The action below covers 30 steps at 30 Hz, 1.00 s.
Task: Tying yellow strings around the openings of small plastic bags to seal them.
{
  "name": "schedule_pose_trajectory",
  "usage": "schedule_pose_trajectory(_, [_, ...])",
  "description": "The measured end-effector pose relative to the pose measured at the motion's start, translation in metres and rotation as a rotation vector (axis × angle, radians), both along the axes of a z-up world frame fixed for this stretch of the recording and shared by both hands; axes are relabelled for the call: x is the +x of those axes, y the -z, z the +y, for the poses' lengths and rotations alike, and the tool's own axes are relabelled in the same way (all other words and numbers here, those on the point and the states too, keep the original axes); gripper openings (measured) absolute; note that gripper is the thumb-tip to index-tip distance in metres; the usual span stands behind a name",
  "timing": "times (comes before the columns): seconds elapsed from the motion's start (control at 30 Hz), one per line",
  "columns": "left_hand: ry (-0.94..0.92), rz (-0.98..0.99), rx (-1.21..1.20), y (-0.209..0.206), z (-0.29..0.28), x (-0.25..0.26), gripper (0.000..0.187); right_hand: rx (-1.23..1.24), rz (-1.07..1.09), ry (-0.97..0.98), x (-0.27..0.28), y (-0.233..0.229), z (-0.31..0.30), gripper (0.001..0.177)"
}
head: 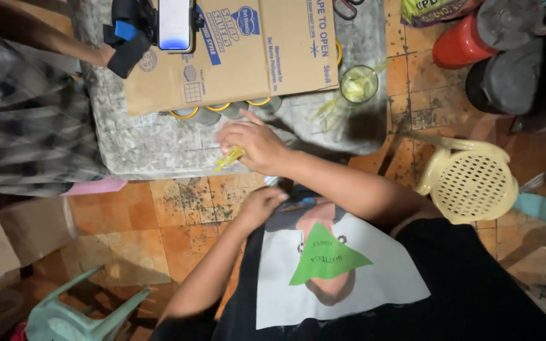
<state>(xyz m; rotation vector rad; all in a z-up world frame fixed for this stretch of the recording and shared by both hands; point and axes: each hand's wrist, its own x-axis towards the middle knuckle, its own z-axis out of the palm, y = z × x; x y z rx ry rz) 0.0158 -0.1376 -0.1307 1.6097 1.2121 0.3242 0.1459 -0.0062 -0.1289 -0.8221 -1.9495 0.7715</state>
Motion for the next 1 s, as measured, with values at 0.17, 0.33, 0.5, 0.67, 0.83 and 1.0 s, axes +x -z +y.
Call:
schedule_pose_trajectory(0.17, [0.099,0.017,0.253,0.007,0.035,0.08,0.023,0.06,-0.019,0.004,-0.005,0.002,-0.008,0.018])
schedule_pose_trajectory(0.33, [0.067,0.083,0.231,0.003,0.036,0.107,0.022,0.071,-0.026,0.011,-0.006,0.0,-0.014,0.02])
schedule_pose_trajectory(0.5, [0.025,0.15,0.233,0.01,0.046,0.118,0.022,0.028,-0.075,-0.04,0.0,0.0,-0.011,0.031])
schedule_pose_trajectory(0.67, [-0.061,0.241,0.233,0.008,0.058,0.106,0.022,0.034,0.036,-0.094,0.005,0.001,-0.009,0.023])
schedule_pose_trajectory(0.83, [-0.191,0.339,0.225,0.021,0.052,0.081,0.022,0.064,0.057,-0.126,0.01,-0.001,-0.006,0.019])
schedule_pose_trajectory(1.0, [-0.253,0.42,0.169,0.062,0.03,0.07,0.023,0.054,0.059,-0.159,0.016,-0.012,-0.001,0.018])
